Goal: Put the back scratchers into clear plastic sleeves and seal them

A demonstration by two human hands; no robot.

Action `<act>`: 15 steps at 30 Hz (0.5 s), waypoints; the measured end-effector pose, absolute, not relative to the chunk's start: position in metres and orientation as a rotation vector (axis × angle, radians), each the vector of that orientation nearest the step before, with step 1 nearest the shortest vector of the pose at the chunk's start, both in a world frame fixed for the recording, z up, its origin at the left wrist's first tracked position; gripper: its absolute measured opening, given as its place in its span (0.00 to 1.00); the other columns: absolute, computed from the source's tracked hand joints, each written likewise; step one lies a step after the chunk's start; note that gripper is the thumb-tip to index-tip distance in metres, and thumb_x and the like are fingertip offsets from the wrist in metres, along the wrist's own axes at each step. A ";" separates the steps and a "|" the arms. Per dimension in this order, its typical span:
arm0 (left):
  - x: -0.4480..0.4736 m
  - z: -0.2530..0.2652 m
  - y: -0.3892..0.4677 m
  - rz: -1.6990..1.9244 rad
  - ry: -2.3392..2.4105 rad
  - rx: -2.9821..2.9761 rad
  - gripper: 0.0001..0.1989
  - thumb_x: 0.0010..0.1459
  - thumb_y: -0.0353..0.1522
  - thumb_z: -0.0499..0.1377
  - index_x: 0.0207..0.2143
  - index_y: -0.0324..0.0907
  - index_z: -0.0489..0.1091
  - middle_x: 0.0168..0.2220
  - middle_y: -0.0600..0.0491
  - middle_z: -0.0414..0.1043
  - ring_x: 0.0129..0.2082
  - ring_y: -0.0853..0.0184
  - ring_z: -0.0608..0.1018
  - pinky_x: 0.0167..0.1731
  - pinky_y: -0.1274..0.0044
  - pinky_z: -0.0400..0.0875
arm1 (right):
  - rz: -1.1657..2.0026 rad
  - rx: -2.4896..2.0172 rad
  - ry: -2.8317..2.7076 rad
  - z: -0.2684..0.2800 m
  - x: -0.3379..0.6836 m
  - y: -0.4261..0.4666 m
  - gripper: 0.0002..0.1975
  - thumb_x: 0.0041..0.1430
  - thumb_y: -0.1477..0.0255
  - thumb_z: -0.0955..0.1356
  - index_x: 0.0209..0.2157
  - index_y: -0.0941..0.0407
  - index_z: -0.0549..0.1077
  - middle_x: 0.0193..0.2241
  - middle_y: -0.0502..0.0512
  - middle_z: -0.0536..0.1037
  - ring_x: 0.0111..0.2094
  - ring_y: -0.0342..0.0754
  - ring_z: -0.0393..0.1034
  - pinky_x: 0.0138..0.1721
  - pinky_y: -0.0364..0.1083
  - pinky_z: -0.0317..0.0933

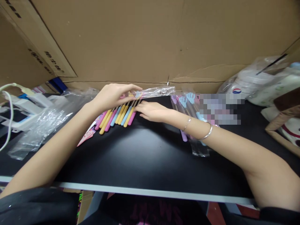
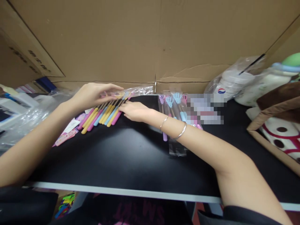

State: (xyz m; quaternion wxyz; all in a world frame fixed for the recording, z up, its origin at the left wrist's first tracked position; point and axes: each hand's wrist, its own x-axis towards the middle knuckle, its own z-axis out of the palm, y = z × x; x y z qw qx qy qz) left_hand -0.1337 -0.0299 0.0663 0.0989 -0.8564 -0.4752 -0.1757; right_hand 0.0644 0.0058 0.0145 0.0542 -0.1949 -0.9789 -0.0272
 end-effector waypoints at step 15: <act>-0.135 0.064 -0.030 -0.387 -1.365 -2.493 0.20 0.62 0.45 0.52 0.54 0.53 0.67 0.41 0.56 0.78 0.39 0.65 0.79 0.36 0.79 0.65 | -0.367 -0.642 -3.032 0.013 0.083 0.009 0.12 0.65 0.71 0.63 0.46 0.61 0.71 0.46 0.64 0.71 0.47 0.54 0.66 0.40 0.48 0.61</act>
